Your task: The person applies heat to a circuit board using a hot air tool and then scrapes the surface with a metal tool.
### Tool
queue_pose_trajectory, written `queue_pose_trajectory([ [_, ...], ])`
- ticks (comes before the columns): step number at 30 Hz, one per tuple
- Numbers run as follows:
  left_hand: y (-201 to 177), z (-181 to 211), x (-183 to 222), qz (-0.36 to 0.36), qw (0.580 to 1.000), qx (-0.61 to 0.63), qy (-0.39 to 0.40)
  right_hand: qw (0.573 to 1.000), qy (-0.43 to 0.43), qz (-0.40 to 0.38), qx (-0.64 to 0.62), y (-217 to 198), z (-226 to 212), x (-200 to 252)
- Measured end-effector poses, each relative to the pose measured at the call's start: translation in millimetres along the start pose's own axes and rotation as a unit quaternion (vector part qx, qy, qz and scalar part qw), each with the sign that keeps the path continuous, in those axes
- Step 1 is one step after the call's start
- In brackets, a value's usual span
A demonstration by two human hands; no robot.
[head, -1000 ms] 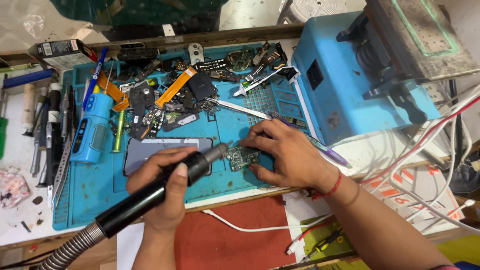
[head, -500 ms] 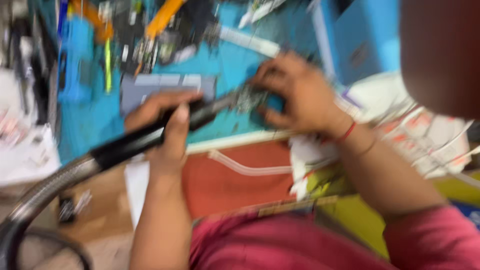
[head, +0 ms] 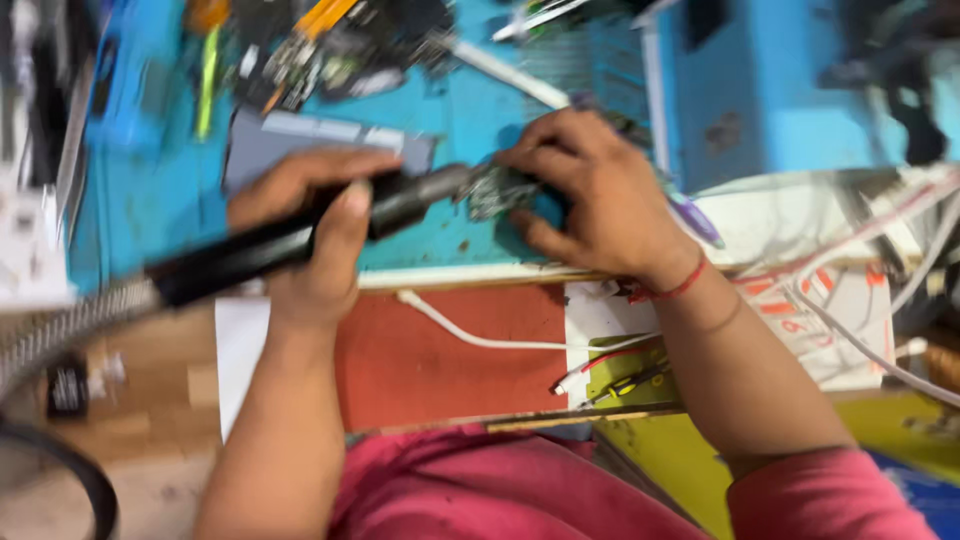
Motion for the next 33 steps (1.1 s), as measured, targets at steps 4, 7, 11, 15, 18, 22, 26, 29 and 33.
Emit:
queue_pose_trajectory([
  [4,3.9,-1.5,-4.6,-0.029,0.999,0.028,-0.007,0.999,0.026,-0.010,-0.018,2.3,1.2,-1.4],
  [7,2.1,2.7,-5.2,-0.009,1.000,0.026,0.004,1.000,0.025,-0.012,-0.012,2.3,0.8,-0.6],
  [11,1.1,5.6,-5.1,-0.005,0.999,0.028,0.016,0.999,0.029,-0.013,-0.015,2.4,1.6,-1.3],
  [15,1.6,3.2,-2.3,-0.009,1.000,0.028,0.005,0.999,0.039,-0.015,-0.026,1.5,1.9,-2.0],
  [18,-6.0,0.3,-2.7,0.037,0.999,0.038,-0.003,0.999,0.027,-0.008,-0.023,-0.7,1.6,-2.5],
  [22,5.5,3.5,-3.3,-0.035,0.999,0.030,-0.026,0.999,0.043,-0.012,-0.022,-0.9,2.7,-3.8],
  [26,0.9,1.5,-3.8,0.009,0.999,0.046,-0.020,0.999,0.040,-0.010,-0.021,-1.2,2.7,-4.9],
  [29,5.9,5.5,-5.4,-0.019,0.999,0.028,0.000,0.999,0.039,-0.010,-0.029,-2.5,3.3,-5.7],
  [33,-7.8,-5.9,-4.2,0.041,0.997,0.045,-0.044,0.999,0.048,-0.018,-0.019,1.4,5.4,-3.4],
])
Point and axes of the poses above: each hand's wrist, its own x-axis away from the middle knuckle, its own y-axis out of the palm, z = x × y, the point moved 10 cm from there along -x, towards the middle knuckle, and after that the axes turned 1 degree about -y, right-handed, at the moved point
